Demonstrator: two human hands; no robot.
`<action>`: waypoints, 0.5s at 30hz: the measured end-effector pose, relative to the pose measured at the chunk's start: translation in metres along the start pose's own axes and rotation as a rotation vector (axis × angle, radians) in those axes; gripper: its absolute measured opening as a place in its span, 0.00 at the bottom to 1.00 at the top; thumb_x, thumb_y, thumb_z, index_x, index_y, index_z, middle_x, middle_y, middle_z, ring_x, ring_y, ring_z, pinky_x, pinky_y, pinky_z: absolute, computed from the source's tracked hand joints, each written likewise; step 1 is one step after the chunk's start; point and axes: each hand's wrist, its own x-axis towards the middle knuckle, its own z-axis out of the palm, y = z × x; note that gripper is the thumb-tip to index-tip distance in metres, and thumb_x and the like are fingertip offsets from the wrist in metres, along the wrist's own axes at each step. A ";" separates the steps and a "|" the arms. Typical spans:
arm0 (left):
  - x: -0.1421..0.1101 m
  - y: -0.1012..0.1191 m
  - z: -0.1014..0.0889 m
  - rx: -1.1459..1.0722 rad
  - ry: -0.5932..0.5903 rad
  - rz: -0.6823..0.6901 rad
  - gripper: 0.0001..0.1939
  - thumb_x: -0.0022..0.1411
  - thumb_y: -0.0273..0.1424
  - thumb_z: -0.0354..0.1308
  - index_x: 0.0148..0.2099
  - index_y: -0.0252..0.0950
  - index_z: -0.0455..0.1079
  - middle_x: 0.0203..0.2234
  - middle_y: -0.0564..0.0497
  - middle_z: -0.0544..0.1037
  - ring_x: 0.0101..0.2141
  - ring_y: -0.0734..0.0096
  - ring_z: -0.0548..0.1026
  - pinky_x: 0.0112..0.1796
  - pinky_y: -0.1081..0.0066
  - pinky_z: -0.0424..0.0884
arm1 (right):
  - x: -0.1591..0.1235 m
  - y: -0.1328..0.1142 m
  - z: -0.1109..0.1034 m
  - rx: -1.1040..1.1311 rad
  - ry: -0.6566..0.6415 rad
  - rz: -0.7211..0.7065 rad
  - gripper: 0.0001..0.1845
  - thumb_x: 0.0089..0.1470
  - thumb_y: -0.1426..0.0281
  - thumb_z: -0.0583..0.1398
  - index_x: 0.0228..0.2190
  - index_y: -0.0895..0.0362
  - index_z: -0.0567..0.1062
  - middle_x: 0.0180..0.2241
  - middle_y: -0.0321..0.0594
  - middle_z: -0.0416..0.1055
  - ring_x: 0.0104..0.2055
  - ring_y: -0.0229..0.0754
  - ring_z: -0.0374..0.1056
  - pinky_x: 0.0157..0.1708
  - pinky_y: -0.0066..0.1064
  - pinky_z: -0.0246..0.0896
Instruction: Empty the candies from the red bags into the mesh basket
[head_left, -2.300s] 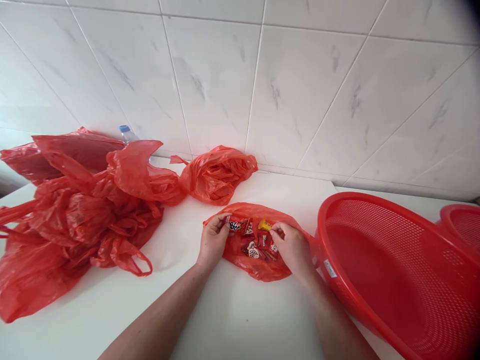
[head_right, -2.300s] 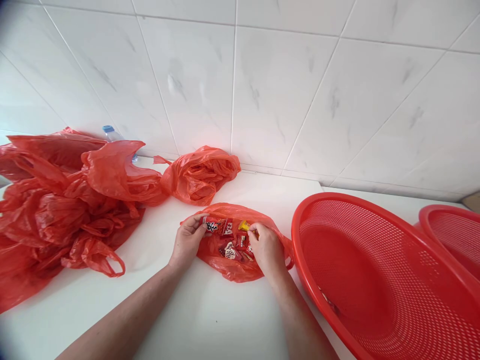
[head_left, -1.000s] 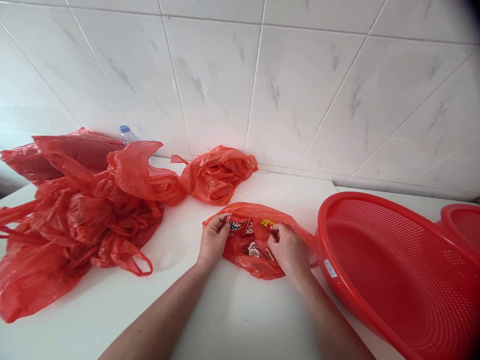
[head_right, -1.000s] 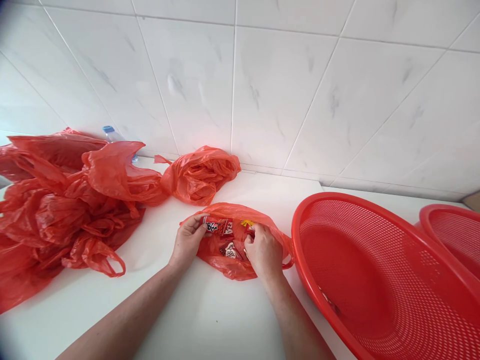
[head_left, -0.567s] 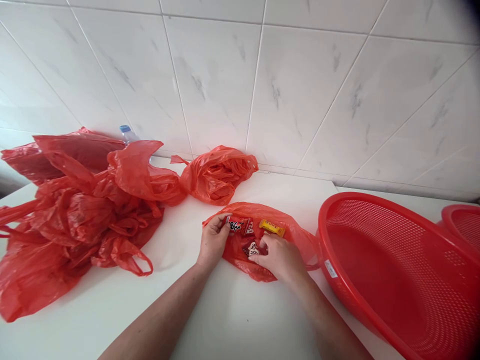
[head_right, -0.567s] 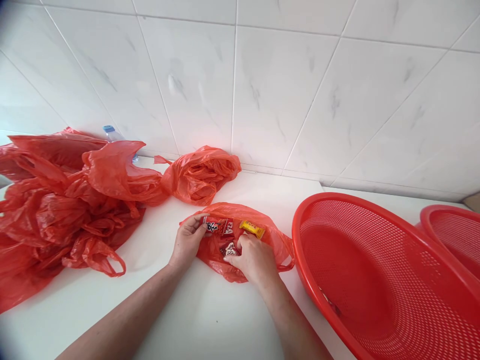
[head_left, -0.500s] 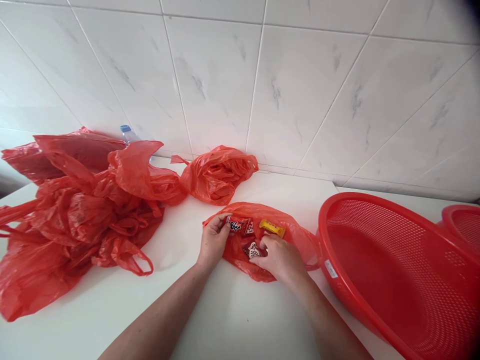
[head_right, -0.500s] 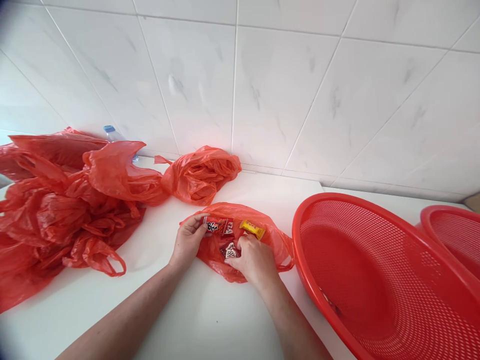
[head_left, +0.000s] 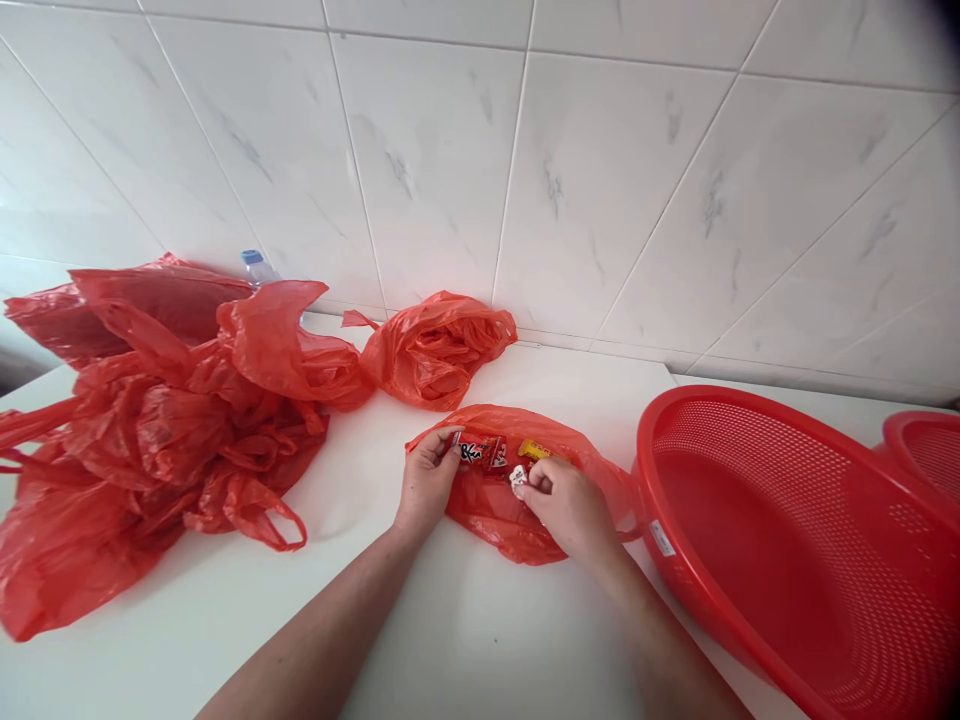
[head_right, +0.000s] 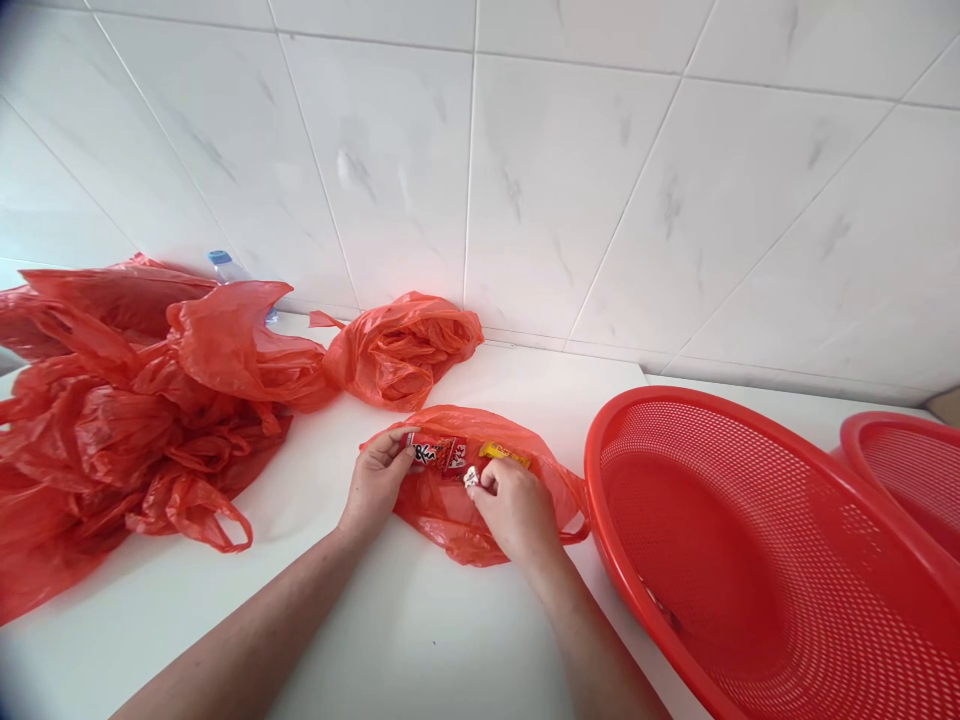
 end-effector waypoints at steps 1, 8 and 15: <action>0.000 0.000 0.000 0.000 -0.004 0.001 0.13 0.54 0.32 0.57 0.44 0.39 0.71 0.33 0.52 0.77 0.34 0.66 0.75 0.33 0.69 0.73 | 0.001 0.002 -0.002 0.026 0.052 0.009 0.13 0.50 0.63 0.57 0.19 0.54 0.63 0.21 0.30 0.66 0.23 0.35 0.61 0.23 0.26 0.49; 0.001 -0.002 -0.001 0.002 -0.016 0.003 0.12 0.55 0.31 0.57 0.43 0.38 0.71 0.32 0.52 0.77 0.34 0.67 0.75 0.33 0.70 0.73 | 0.007 0.013 -0.012 0.078 0.253 0.074 0.12 0.51 0.63 0.57 0.21 0.54 0.61 0.20 0.30 0.64 0.23 0.36 0.60 0.26 0.26 0.51; 0.001 0.000 0.000 0.004 -0.015 -0.003 0.13 0.54 0.31 0.57 0.44 0.38 0.71 0.32 0.52 0.76 0.34 0.68 0.75 0.33 0.70 0.73 | 0.008 0.015 -0.008 0.193 0.267 0.055 0.07 0.48 0.64 0.58 0.27 0.53 0.65 0.27 0.32 0.69 0.26 0.37 0.63 0.27 0.27 0.55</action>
